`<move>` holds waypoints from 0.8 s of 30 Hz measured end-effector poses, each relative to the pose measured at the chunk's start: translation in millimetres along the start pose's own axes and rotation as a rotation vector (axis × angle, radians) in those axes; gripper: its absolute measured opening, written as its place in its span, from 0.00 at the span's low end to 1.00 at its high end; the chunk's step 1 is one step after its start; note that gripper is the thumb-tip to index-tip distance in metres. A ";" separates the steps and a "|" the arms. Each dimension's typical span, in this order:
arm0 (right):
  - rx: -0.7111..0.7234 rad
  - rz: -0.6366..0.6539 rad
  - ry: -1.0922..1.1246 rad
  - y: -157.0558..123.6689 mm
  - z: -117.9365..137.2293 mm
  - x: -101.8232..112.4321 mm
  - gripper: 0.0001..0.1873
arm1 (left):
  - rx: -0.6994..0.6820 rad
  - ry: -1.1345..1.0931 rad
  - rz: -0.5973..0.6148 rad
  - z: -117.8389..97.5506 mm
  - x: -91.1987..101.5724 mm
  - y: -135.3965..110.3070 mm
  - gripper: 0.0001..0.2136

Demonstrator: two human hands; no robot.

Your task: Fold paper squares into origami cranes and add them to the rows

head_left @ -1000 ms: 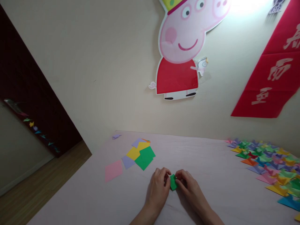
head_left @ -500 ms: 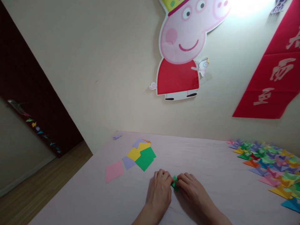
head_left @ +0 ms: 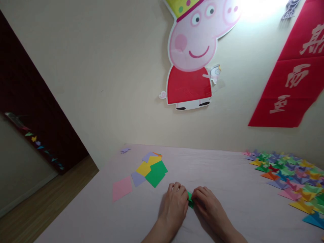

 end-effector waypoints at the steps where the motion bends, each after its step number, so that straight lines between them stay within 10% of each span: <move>1: -0.005 -0.002 0.021 0.1 -0.6 0.7 0.09 | -0.034 -0.001 -0.004 -1.5 0.0 1.6 0.04; 24: -0.172 0.042 0.194 23.2 -28.0 13.5 0.07 | 0.202 -0.209 0.003 13.5 -24.8 16.0 0.04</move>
Point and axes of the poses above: each hand's wrist, its own y-axis towards the middle knuckle, its own x-axis out of the back of the hand, z = x × y, the point moved 7 cm from there along y, towards the middle knuckle, and after that the axes turned 13 degrees about y, right-handed, at the moved point
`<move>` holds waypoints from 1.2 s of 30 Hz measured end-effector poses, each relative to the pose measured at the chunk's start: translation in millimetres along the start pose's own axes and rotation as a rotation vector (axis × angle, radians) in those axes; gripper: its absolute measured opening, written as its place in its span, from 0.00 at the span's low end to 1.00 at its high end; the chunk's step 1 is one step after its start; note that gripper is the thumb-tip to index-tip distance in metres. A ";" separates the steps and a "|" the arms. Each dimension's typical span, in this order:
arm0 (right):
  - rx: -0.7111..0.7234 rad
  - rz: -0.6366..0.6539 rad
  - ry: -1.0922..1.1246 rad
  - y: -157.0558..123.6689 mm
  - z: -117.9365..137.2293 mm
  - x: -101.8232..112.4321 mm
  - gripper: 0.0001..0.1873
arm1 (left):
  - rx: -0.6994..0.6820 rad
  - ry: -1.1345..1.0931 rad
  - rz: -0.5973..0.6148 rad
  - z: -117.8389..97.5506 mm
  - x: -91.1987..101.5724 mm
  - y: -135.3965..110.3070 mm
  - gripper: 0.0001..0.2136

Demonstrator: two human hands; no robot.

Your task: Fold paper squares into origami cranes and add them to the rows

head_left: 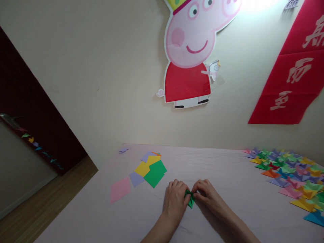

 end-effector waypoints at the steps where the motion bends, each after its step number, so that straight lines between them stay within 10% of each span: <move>1: -0.003 0.016 0.002 1.8 0.4 0.1 0.07 | 0.008 -0.017 -0.006 1.0 -0.2 -0.1 0.04; 19: -0.112 0.098 -0.284 34.2 -2.9 -14.3 0.07 | 0.103 -0.230 0.010 20.1 -5.0 -1.4 0.05; 36: -0.051 0.113 -0.011 22.5 -5.4 -7.2 0.08 | 0.123 -0.239 -0.009 21.4 -5.2 -1.1 0.05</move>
Point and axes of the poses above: each hand's wrist, its own y-axis towards the middle knuckle, its own x-axis out of the back of the hand, z = x × y, the point moved 7 cm from there along y, towards the middle knuckle, and after that the axes turned 13 degrees about y, right-handed, at the moved point
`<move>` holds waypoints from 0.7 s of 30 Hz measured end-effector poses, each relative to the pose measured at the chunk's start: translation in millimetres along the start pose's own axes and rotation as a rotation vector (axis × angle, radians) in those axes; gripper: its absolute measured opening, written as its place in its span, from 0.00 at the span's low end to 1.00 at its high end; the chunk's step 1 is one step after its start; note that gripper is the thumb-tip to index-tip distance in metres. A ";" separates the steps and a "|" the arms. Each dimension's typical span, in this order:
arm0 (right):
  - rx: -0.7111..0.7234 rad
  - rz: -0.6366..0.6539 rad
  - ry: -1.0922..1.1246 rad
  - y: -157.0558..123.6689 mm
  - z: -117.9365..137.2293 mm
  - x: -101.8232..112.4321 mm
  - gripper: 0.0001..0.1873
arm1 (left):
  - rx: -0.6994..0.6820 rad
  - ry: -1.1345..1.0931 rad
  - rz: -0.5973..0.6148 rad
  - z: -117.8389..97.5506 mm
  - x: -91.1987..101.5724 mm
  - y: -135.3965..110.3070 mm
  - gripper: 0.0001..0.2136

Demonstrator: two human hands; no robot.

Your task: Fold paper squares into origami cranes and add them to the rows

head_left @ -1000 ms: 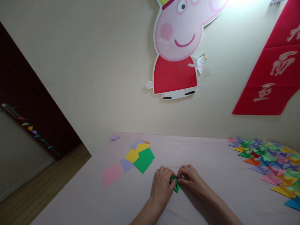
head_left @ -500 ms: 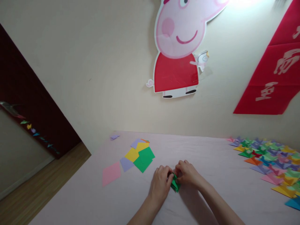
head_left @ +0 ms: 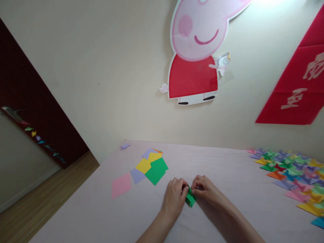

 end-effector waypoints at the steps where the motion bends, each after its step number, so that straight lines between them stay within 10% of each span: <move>1: -0.002 -0.010 -0.002 0.3 -0.5 -0.6 0.08 | 0.002 -0.003 -0.001 0.7 -0.4 -0.1 0.05; 21: 0.071 -0.121 -0.031 -10.6 12.5 -5.4 0.05 | 0.003 -0.121 -0.019 -3.7 3.7 2.2 0.12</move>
Point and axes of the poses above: each hand's wrist, its own y-axis towards the middle knuckle, its own x-axis out of the back of the hand, z = x × y, the point moved 7 cm from there along y, towards the middle knuckle, and after that the axes turned 13 degrees about y, right-handed, at the moved point
